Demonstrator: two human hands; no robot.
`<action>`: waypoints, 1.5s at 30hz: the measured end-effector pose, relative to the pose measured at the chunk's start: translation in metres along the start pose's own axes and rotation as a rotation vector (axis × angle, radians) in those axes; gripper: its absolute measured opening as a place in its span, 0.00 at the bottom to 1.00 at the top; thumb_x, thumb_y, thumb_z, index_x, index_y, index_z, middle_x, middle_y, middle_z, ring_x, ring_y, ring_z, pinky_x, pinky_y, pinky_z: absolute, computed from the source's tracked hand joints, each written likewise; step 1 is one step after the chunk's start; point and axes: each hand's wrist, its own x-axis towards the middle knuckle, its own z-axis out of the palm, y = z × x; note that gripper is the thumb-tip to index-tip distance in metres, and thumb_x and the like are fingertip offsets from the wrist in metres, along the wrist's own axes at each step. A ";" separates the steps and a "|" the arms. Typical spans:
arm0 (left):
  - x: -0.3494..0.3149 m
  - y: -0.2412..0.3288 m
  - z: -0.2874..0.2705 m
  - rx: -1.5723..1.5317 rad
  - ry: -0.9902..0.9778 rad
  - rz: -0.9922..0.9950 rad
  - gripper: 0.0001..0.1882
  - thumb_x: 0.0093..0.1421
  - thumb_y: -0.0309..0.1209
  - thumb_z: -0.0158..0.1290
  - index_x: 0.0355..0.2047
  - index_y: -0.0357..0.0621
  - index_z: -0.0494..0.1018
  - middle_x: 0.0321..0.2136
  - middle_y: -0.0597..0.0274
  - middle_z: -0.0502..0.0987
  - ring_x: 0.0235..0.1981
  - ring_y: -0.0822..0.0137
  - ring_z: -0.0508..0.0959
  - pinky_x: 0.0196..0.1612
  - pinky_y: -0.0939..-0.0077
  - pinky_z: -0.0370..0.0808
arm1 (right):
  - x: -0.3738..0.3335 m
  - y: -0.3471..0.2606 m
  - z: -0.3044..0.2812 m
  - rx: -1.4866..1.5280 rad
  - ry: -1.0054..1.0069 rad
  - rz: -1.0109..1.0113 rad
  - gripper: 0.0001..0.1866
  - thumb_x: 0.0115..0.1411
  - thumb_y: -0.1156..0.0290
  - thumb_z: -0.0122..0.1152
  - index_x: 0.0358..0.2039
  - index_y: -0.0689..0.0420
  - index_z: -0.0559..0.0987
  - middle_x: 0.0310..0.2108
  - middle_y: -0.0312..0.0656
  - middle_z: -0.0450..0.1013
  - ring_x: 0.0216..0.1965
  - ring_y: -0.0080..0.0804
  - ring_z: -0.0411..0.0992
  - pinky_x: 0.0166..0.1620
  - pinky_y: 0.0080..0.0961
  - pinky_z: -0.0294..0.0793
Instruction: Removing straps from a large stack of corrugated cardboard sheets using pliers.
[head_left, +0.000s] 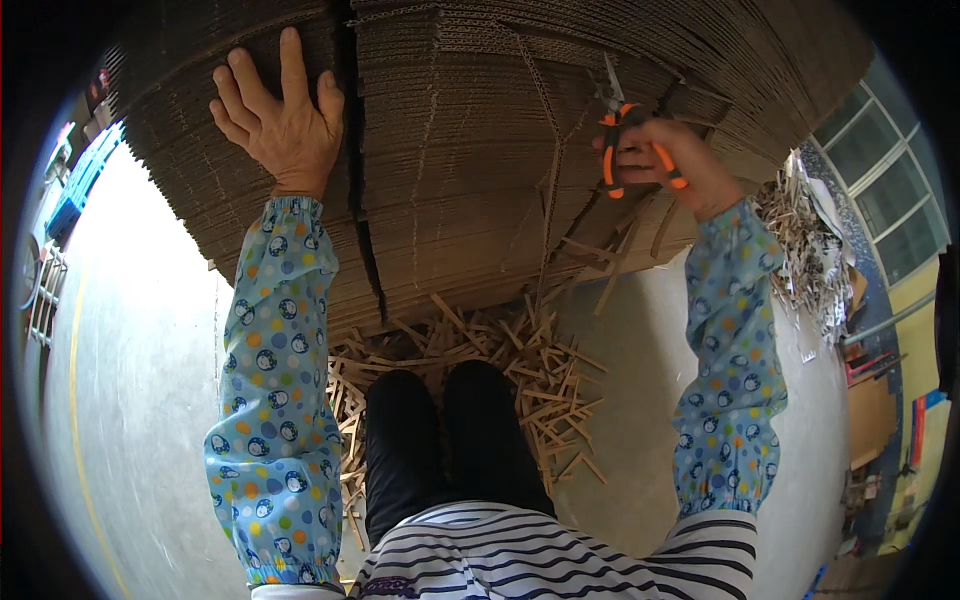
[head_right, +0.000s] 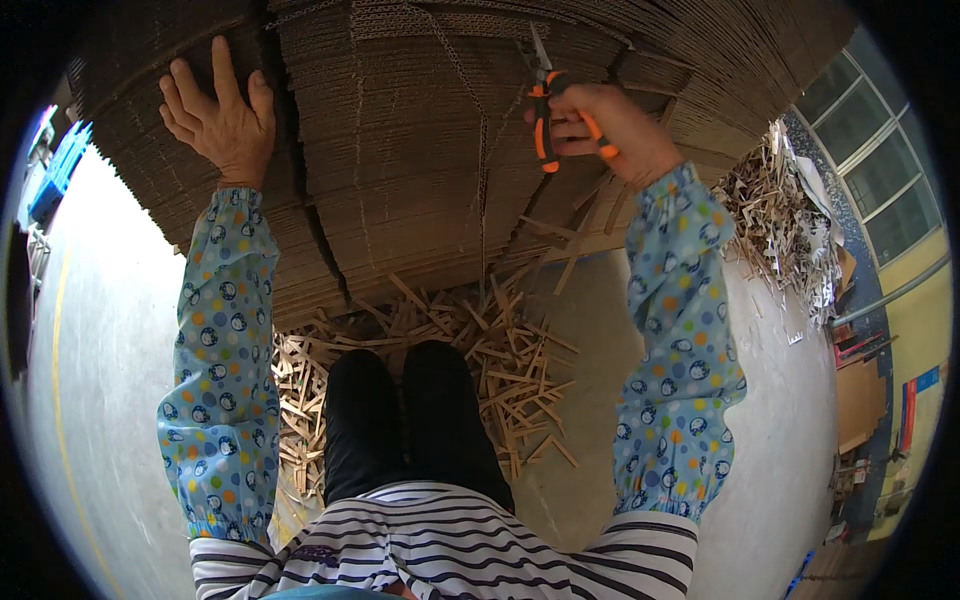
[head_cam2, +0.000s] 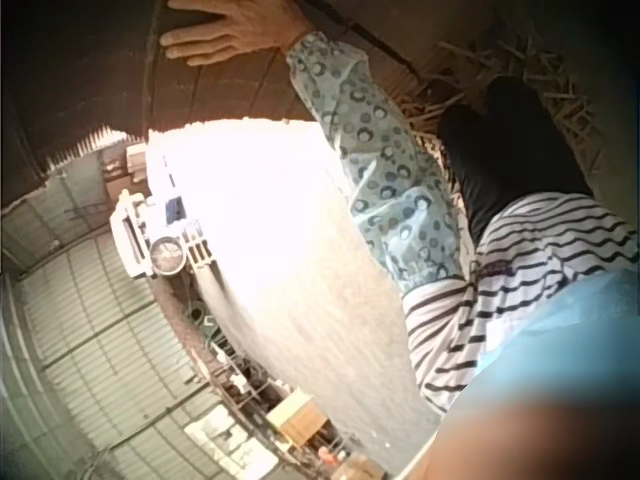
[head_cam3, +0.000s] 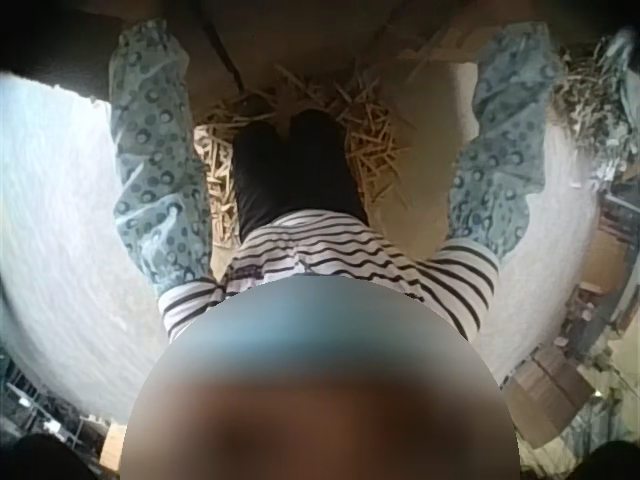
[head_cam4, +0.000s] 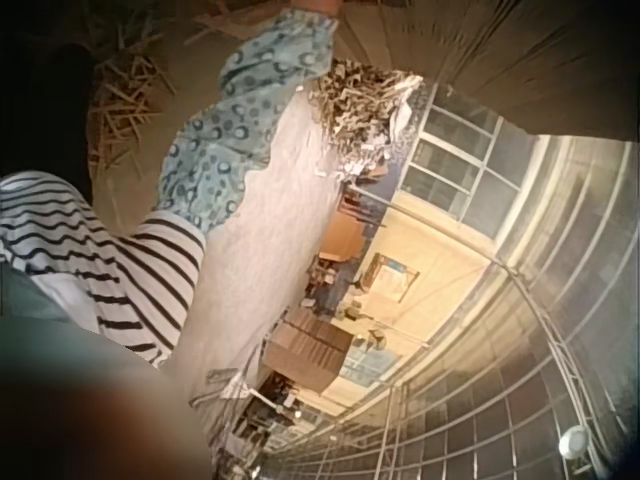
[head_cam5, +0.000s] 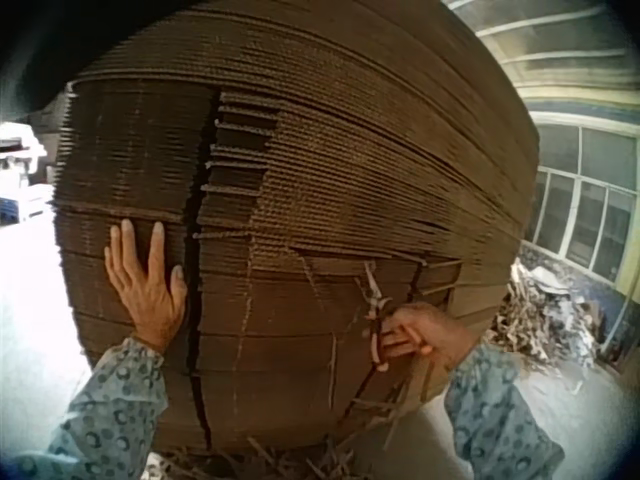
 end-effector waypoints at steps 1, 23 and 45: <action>0.000 0.000 0.000 0.001 -0.002 0.004 0.26 0.61 0.54 0.43 0.58 0.66 0.68 0.62 0.47 0.53 0.63 0.44 0.49 0.62 0.41 0.44 | 0.002 -0.004 -0.005 0.006 -0.034 0.013 0.22 0.59 0.61 0.52 0.48 0.64 0.73 0.43 0.45 0.75 0.43 0.36 0.75 0.48 0.32 0.74; 0.004 0.005 0.001 0.026 0.056 0.047 0.26 0.62 0.52 0.43 0.57 0.60 0.69 0.62 0.49 0.52 0.63 0.45 0.50 0.61 0.41 0.47 | -0.015 0.067 0.012 0.119 0.133 -0.052 0.16 0.60 0.65 0.51 0.46 0.59 0.74 0.38 0.38 0.76 0.34 0.26 0.74 0.38 0.23 0.75; 0.000 -0.002 0.002 0.036 0.033 0.006 0.26 0.61 0.54 0.42 0.56 0.63 0.70 0.61 0.48 0.53 0.63 0.45 0.50 0.61 0.40 0.45 | 0.007 0.006 -0.013 0.116 0.151 -0.087 0.20 0.60 0.65 0.50 0.50 0.63 0.70 0.39 0.49 0.76 0.40 0.39 0.77 0.44 0.31 0.78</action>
